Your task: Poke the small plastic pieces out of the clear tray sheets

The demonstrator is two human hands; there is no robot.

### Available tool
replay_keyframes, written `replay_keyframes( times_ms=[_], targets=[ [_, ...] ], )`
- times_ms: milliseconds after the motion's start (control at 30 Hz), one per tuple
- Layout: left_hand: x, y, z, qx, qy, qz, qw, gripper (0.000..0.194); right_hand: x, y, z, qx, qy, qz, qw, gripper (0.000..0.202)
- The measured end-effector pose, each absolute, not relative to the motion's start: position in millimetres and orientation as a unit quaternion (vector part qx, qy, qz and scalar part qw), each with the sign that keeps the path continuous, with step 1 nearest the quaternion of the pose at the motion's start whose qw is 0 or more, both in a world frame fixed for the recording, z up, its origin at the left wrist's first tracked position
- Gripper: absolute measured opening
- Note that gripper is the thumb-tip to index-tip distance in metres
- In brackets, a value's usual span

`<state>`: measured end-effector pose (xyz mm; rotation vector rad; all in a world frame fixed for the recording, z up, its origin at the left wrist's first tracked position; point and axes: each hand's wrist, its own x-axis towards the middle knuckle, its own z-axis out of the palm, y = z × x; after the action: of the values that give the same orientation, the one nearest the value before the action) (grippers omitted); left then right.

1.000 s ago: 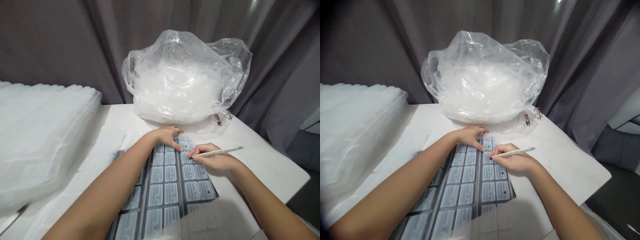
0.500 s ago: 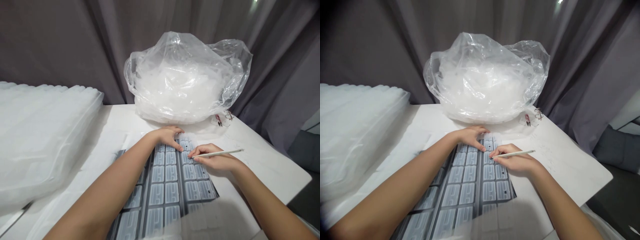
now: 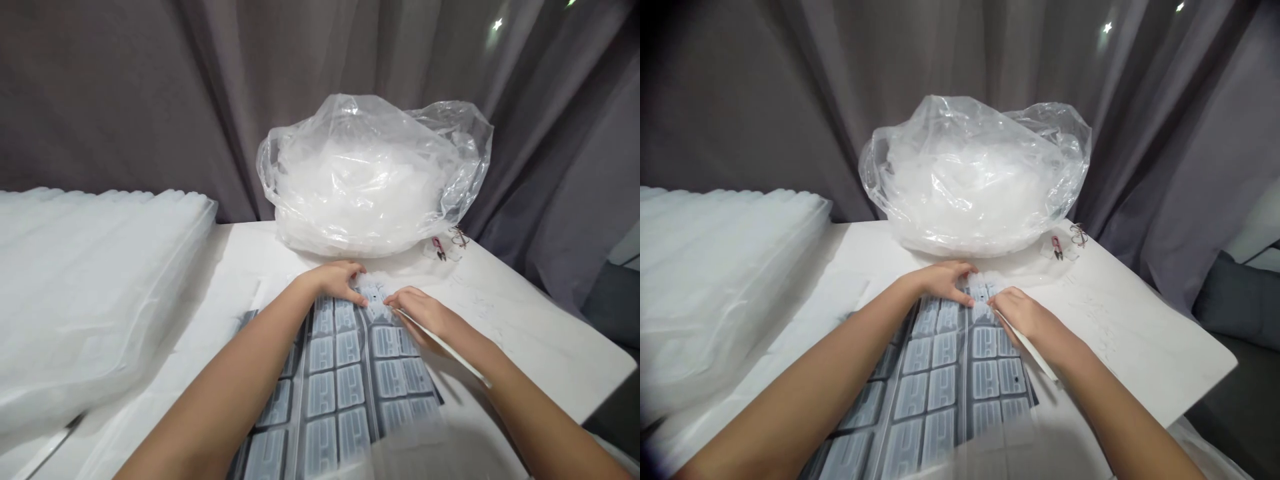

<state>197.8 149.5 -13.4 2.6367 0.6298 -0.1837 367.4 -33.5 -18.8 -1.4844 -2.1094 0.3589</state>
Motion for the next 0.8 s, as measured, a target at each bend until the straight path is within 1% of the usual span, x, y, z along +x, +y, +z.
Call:
replay_keyframes(
  times_ms=[100, 233, 300, 367, 433, 500, 567, 633, 700, 800],
  targets=[
    [193.5, 151.4, -11.4, 0.948, 0.248, -0.068, 0.189, 0.091, 370.1, -26.0, -24.9, -0.558, -0.771, 0.102, 0.289, 0.018],
    [187.0, 153.8, -7.0, 0.953, 0.256, -0.060, 0.151, 0.092, 402.7, -17.7, -22.4, -0.636, -0.688, 0.015, 0.349, 0.017],
    [184.7, 155.3, -5.3, 0.958, 0.252, -0.048, 0.130, 0.089, 426.1, -16.8, -19.4, -0.667, -0.648, -0.019, 0.366, 0.016],
    [183.3, 157.1, -4.4, 0.963, 0.245, -0.031, 0.110, 0.084, 440.8, -18.1, -17.8, -0.683, -0.634, -0.019, 0.362, 0.015],
    [182.7, 158.5, -4.2, 0.967, 0.236, -0.016, 0.095, 0.080, 439.5, -20.8, -18.5, -0.688, -0.633, 0.050, 0.351, 0.016],
    [182.1, 158.8, -4.4, 0.969, 0.231, -0.011, 0.089, 0.080, 423.6, -23.4, -21.0, -0.669, -0.630, 0.188, 0.346, 0.019],
    [181.0, 157.6, -4.5, 0.969, 0.231, -0.011, 0.090, 0.084, 401.8, -24.9, -23.9, -0.616, -0.624, 0.330, 0.349, 0.019],
    [179.9, 155.0, -3.7, 0.968, 0.230, -0.019, 0.101, 0.088, 383.9, -25.3, -25.7, -0.548, -0.633, 0.421, 0.349, 0.017],
    [179.7, 151.2, -1.8, 0.966, 0.225, -0.036, 0.118, 0.087, 374.6, -25.2, -25.5, -0.507, -0.648, 0.455, 0.342, 0.014],
    [182.2, 145.1, 2.1, 0.963, 0.220, -0.069, 0.140, 0.082, 373.4, -25.2, -22.3, -0.487, -0.673, 0.459, 0.314, 0.011]
  ],
)
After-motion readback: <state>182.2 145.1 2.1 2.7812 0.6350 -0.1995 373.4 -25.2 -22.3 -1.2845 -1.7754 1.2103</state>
